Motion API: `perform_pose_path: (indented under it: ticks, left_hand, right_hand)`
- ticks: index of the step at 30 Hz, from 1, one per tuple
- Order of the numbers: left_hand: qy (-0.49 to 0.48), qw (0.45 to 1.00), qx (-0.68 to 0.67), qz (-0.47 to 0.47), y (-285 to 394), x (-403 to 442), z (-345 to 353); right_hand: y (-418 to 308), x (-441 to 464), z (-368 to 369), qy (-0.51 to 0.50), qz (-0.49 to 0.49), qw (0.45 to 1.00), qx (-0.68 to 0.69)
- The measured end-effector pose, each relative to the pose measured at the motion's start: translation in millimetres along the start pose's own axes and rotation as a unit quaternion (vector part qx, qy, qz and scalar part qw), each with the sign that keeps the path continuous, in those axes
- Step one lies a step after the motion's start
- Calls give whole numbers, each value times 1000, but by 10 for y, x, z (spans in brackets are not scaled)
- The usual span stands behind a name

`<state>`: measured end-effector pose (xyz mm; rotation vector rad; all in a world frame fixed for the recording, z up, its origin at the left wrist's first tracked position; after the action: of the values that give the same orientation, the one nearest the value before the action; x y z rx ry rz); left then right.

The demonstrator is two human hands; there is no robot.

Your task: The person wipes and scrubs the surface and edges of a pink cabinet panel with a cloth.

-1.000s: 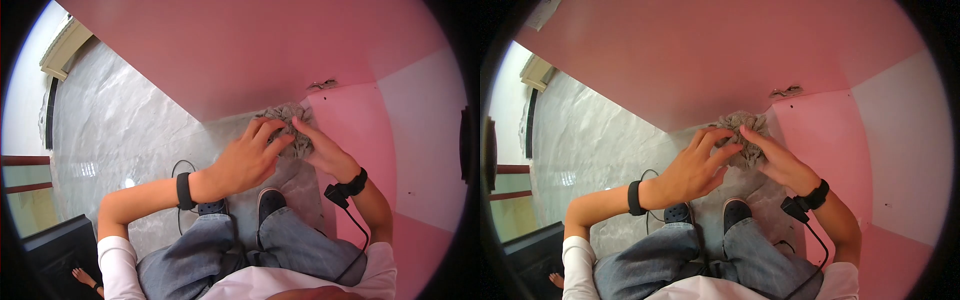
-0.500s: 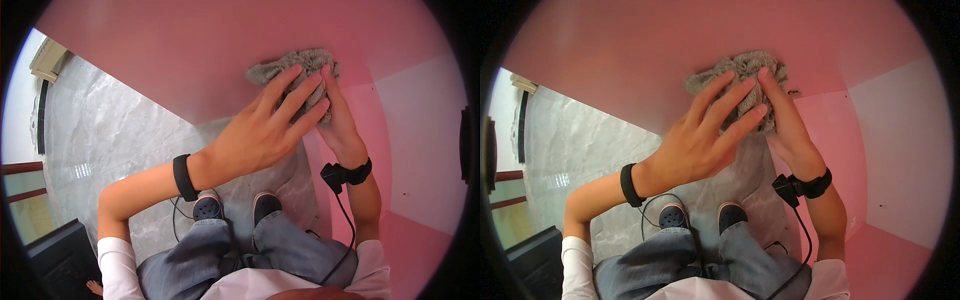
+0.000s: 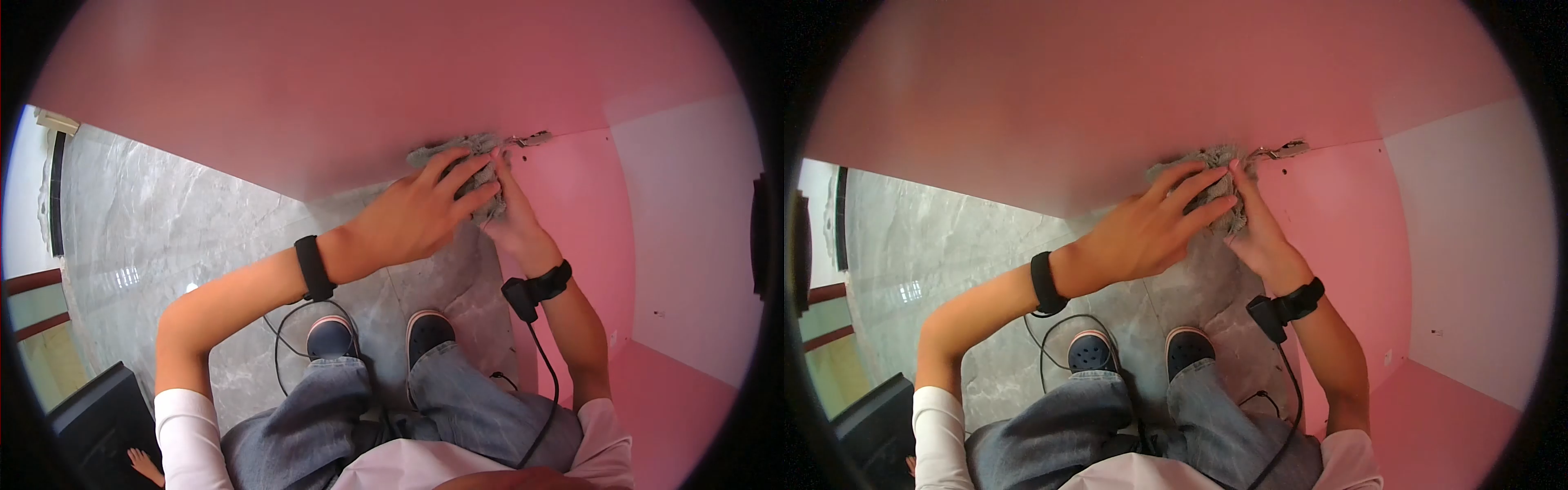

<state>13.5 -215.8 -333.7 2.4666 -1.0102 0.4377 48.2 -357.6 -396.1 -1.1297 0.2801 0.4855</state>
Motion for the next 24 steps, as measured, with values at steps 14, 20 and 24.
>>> perform_pose_path:
  ticks: [14,20,24]
  left_hand:
    - [89,994,33,50,736,183,-587]
    - [64,994,82,27,590,412,-620]
    - [53,977,188,89,564,293,-320]
  right_hand:
    - [-661,-432,-35,-70,-108,989,68]
    - [-924,-244,131,-95,-240,965,-41]
    - [-501,6,-305,-55,-145,987,30]
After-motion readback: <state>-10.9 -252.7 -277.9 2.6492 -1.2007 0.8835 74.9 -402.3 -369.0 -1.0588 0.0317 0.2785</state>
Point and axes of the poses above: each hand's wrist, its own x-axis towards the middle knuckle, its own z-axis out of the palm, y = z × x, the point moved 7 cm from there along x, towards the middle knuckle, and after that the axes turned 3 degrees about x, right-handed, at the moved point
